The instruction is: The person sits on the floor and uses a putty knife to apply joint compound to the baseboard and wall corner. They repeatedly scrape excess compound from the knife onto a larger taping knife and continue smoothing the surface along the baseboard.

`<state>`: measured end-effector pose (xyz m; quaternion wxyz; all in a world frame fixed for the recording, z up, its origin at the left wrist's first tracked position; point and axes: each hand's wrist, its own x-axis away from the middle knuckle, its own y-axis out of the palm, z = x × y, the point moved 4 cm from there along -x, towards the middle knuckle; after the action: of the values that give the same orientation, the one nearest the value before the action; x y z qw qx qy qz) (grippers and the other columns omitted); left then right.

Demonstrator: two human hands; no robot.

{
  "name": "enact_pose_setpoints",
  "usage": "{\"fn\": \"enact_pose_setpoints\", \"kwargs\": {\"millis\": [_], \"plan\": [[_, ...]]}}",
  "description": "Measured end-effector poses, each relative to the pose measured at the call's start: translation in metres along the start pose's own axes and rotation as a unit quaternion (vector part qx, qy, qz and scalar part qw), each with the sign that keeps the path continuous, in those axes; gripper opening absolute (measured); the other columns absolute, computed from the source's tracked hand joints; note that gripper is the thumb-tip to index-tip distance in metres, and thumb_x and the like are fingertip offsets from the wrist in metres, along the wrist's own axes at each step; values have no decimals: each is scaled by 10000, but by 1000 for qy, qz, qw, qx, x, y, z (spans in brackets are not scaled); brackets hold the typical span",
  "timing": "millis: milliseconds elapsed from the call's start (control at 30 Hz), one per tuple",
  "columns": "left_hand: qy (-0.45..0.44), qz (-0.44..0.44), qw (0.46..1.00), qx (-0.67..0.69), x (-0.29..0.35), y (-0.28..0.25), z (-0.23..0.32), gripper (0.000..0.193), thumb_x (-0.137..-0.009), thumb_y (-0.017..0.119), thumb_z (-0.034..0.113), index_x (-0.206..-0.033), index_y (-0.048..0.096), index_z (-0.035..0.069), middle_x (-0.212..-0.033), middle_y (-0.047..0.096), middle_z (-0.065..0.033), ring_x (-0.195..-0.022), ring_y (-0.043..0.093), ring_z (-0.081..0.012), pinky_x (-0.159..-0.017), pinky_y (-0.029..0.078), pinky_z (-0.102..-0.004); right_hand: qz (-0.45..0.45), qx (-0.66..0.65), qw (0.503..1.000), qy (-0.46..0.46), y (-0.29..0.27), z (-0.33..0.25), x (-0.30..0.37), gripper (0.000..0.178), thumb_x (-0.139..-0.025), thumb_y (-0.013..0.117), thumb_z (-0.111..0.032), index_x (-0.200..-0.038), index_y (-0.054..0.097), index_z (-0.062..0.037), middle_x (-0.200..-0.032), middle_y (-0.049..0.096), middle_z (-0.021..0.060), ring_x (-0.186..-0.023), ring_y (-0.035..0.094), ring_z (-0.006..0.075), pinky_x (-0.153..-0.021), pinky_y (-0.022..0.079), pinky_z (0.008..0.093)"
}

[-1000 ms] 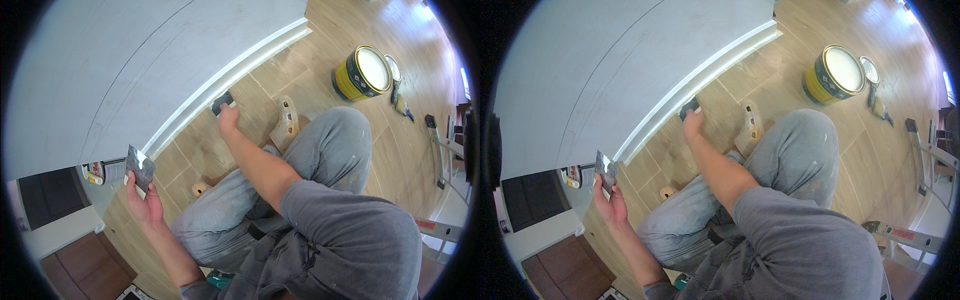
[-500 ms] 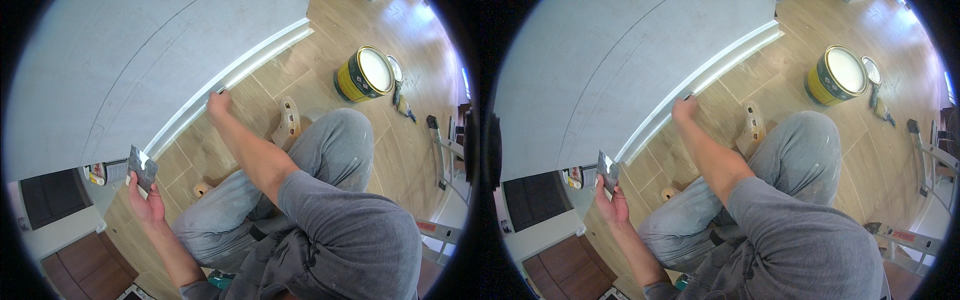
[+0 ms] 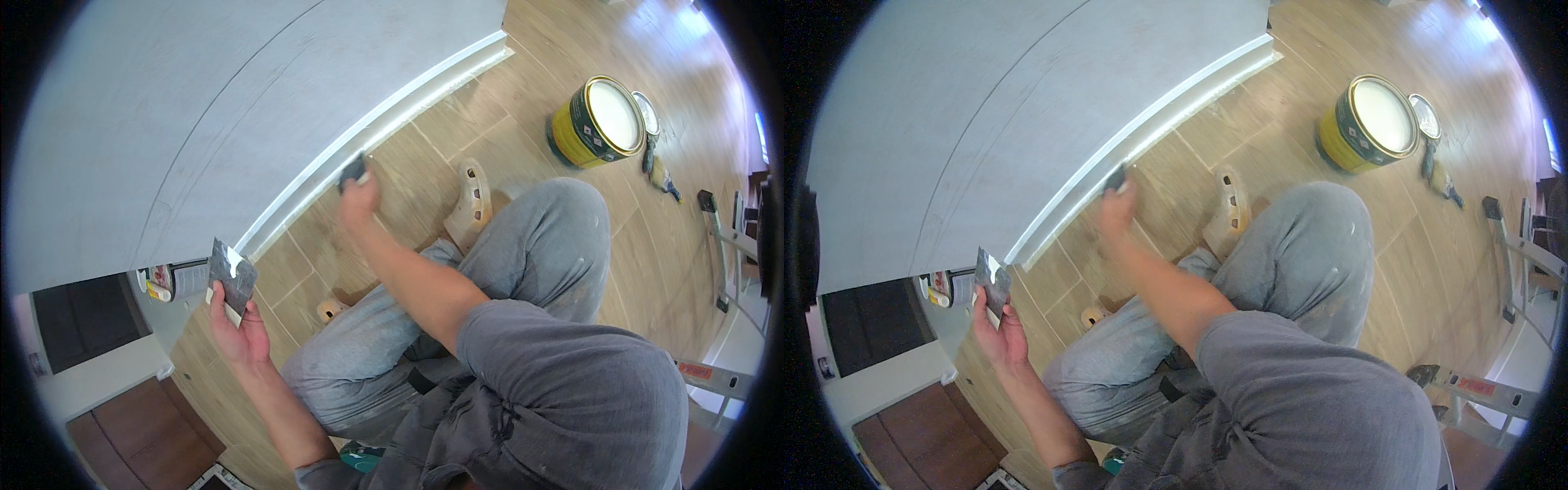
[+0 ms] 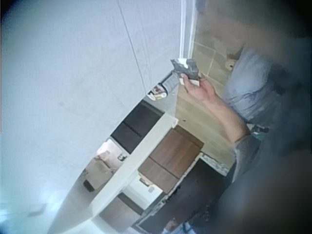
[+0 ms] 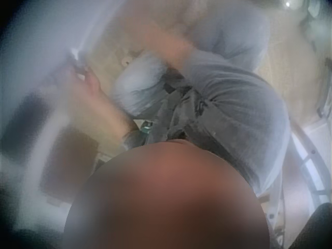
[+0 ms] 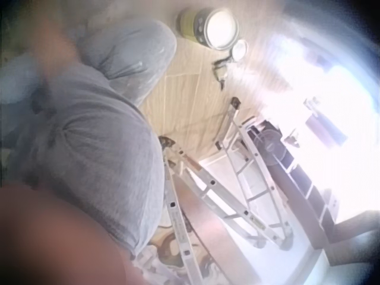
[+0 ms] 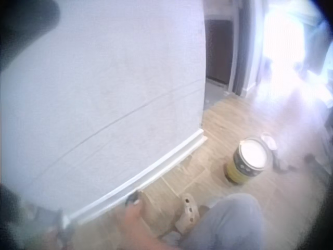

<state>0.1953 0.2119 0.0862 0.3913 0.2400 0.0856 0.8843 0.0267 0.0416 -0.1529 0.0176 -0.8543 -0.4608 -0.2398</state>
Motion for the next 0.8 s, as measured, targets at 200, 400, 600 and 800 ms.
{"fn": "enact_pose_setpoints", "kwargs": {"millis": [200,400,600,800], "plan": [[5,-6,1000,-9,1,3,0,267,-1018,649,215,-1226,626,50,-1073,717,-18,-855,687,-90,-564,549,-210,26,-47,996,66,-24,20,-65,308,-831,627,-47,-1121,627,58,-1108,685,183,-990,644,283,-883,482,390],[-2,5,1000,-11,4,4,0,263,-1020,649,223,-1223,631,58,-1081,713,-11,-882,685,-85,-585,547,-214,39,18,996,83,-7,-3,-74,297,-840,630,-84,-1080,638,91,-1007,697,204,-931,660,294,-858,497,399],[10,2,1000,5,1,1,0,284,-1006,652,164,-1249,608,23,-1102,722,-78,-870,715,-138,-573,601,-209,13,64,998,15,9,-37,-36,505,-838,605,-26,-1333,568,66,-1205,666,232,-1133,637,364,-994,479,419],[3,-1,1000,-10,5,4,3,262,-1013,655,212,-1219,633,52,-1087,716,-20,-878,689,-93,-571,550,-214,-40,71,977,-199,18,-44,22,540,-831,589,32,-1366,536,75,-1240,647,240,-1126,639,363,-1024,463,423]]}}
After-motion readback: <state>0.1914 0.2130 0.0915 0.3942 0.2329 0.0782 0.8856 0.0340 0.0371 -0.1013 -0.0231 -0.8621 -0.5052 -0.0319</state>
